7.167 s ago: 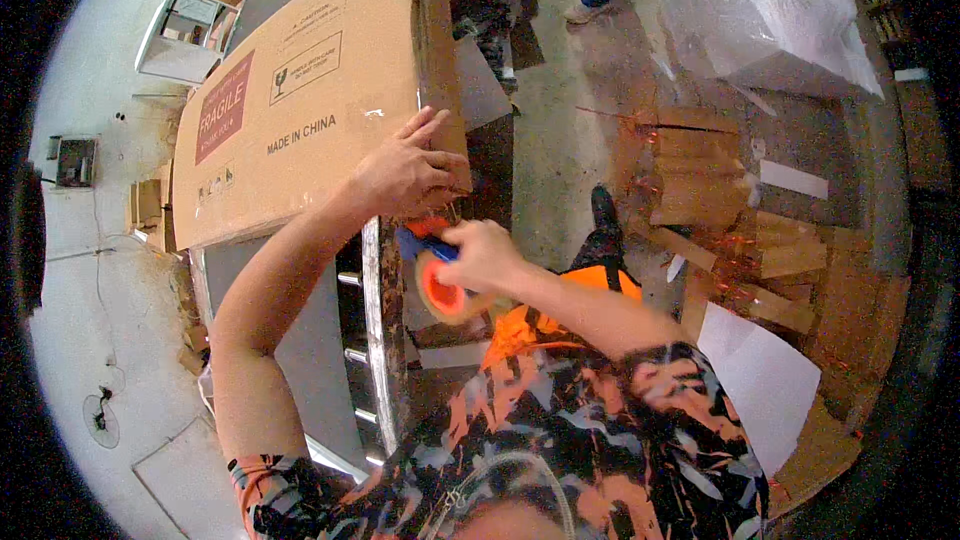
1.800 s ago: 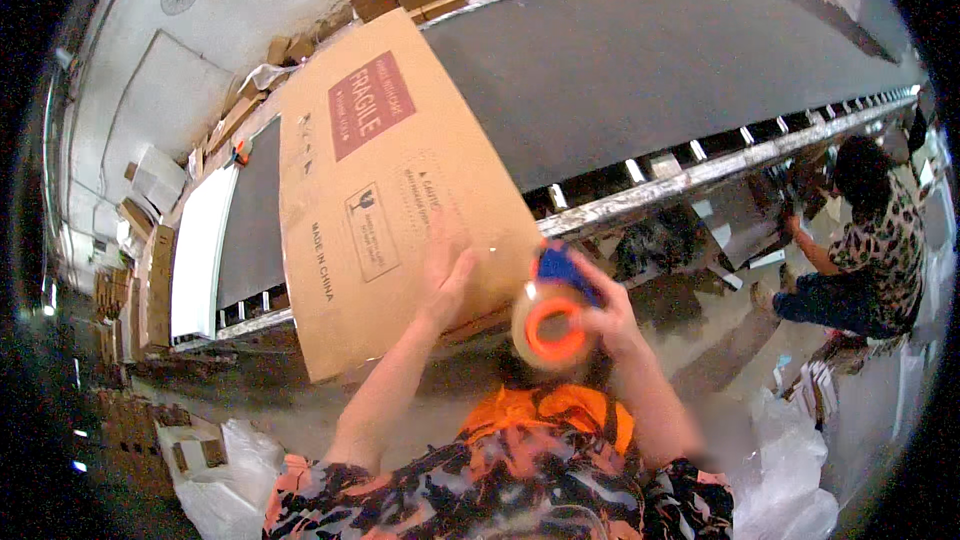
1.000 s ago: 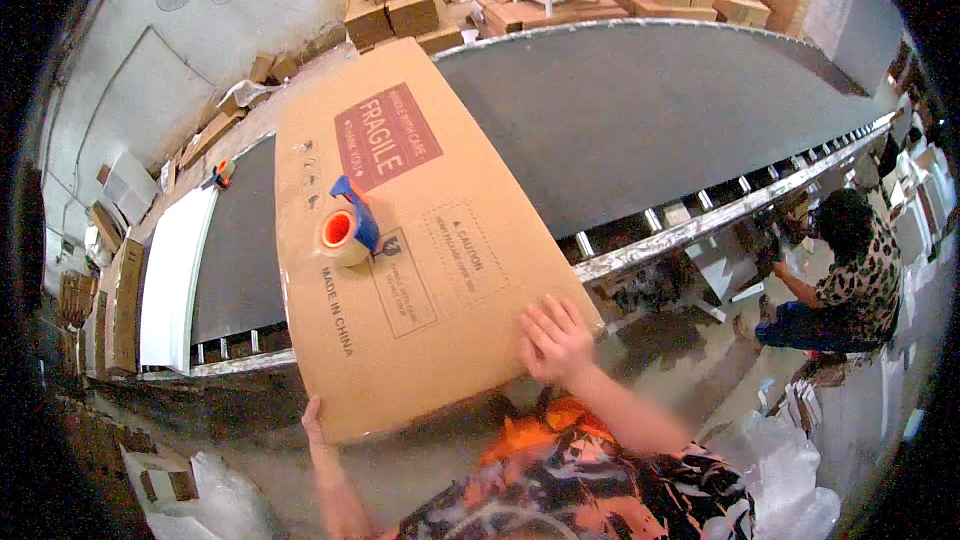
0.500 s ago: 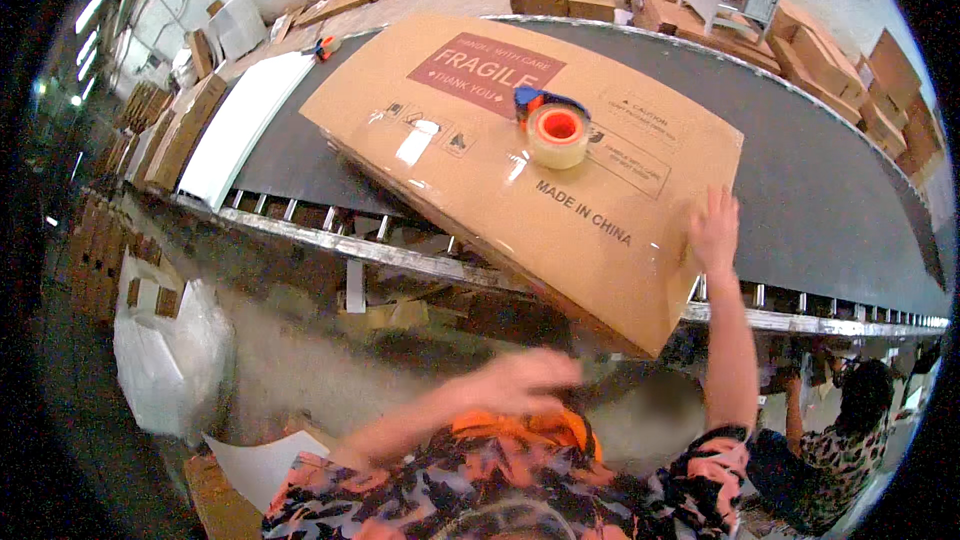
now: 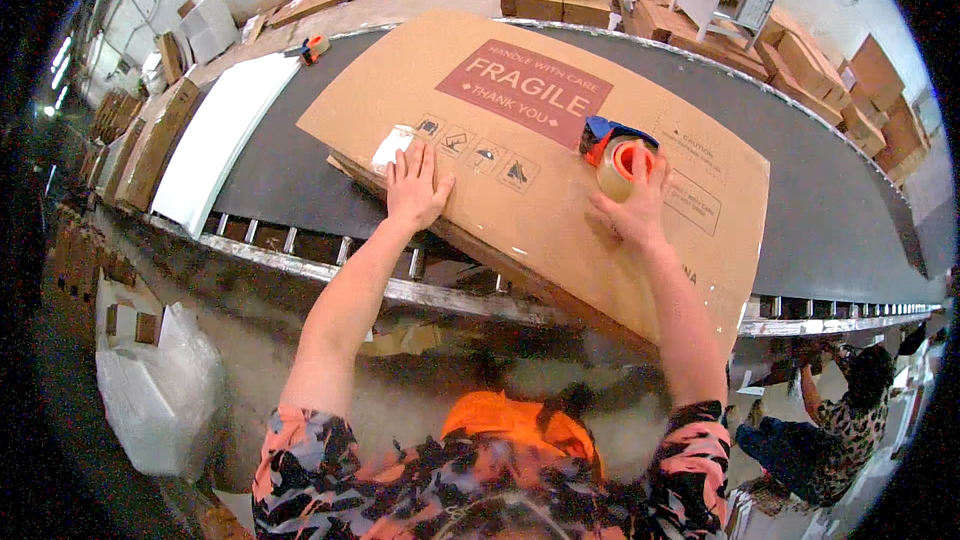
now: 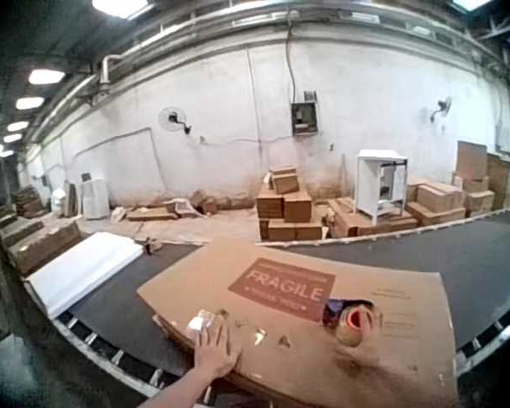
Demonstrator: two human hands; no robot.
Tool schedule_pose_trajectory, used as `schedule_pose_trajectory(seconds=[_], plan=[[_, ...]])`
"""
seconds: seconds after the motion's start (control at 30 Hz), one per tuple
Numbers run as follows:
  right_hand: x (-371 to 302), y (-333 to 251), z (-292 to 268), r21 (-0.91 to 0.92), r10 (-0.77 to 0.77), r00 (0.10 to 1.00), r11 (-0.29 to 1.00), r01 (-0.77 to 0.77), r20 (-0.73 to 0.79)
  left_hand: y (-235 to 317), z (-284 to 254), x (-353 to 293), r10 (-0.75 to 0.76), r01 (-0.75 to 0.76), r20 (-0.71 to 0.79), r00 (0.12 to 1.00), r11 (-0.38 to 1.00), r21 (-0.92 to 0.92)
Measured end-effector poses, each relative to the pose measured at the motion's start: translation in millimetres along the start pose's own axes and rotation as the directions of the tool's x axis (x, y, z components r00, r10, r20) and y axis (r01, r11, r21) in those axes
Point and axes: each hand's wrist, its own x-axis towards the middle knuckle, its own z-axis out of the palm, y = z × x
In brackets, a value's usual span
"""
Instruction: The person places white foam sheets into a cardboard box on a conveyor belt, folds the flaps, and seals the box using a handheld tape dispenser. The process is repeated for multiple boxes throughout the clip.
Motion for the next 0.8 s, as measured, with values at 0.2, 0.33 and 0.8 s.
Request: schedule_pose_trajectory(seconds=[0.2, 0.33, 0.8], plan=[[90.1, -38.5, 87.3, -0.093, -0.233, 0.97, 0.97, 0.226, -0.071, -57.0, -17.1, 54.6, 0.003, -0.007, 0.129, 0.992, 1.0, 0.027], [43.6, -89.0, 56.5, 0.123, -0.332, 0.922, 0.925, 0.359, -0.198, -101.4, -10.5, 73.2, -0.242, 0.241, 0.004, 0.97, 0.965, -0.105], [-205.5, 58.7, 3.3, -0.346, 0.012, 0.871, 0.915, -0.207, -0.491, -226.4, 64.2, 65.5, -0.448, 0.165, 0.309, 0.839, -0.332, -0.929]])
